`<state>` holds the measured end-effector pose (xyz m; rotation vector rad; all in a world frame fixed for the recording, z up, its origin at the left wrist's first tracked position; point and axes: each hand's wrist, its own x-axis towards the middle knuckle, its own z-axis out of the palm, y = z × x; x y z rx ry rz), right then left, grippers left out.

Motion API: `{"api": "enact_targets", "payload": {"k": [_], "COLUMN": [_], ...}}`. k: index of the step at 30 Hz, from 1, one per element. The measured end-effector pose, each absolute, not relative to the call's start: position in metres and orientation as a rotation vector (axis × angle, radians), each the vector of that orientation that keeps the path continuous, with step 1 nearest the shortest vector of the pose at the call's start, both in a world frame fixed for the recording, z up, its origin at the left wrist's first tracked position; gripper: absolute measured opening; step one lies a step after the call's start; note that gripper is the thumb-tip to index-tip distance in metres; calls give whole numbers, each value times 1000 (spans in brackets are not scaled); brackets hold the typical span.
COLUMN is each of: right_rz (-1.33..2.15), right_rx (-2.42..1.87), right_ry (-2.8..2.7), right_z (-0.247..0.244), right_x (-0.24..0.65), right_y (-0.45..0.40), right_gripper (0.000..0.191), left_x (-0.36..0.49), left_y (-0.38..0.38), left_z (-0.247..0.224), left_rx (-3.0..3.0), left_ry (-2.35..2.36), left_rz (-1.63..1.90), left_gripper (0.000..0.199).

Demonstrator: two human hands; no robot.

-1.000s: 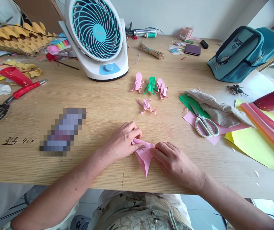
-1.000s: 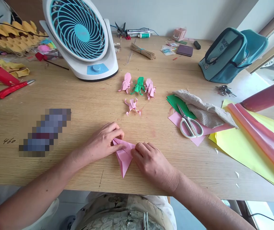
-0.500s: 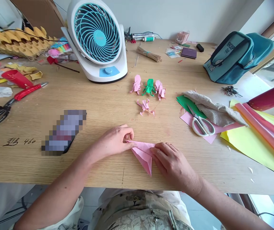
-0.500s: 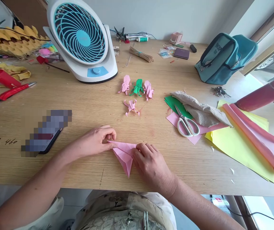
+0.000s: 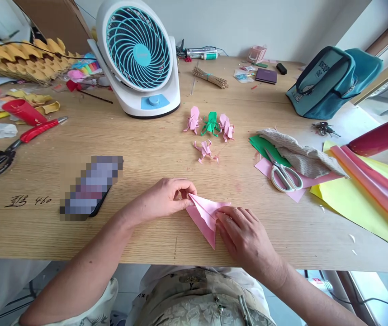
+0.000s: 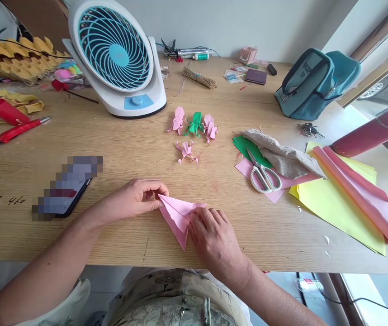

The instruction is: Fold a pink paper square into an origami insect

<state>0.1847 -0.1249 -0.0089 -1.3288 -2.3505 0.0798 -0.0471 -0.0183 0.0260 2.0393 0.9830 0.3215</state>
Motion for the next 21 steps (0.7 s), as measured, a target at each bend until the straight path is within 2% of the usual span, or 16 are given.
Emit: {"api": "enact_targets", "payload": {"k": [6, 12, 16, 21], "right_rz": [187, 193, 169, 193], "right_rx": [-1380, -1405, -1409, -1318], "right_ry": [-2301, -2285, -2314, -2347], "right_z": [-10, -10, -11, -12], "right_x": [185, 188, 189, 194], "right_y": [-130, -131, -130, -128], "right_gripper": [22, 21, 16, 18], "left_x": [-27, -18, -19, -18], "left_y": [-32, -38, -40, -45], "left_z": [23, 11, 2, -1], "left_rx": [1941, 2119, 2351, 2591], "left_ry": [831, 690, 631, 588], "left_rz": [411, 452, 479, 470], "left_gripper": [23, 43, 37, 31]}}
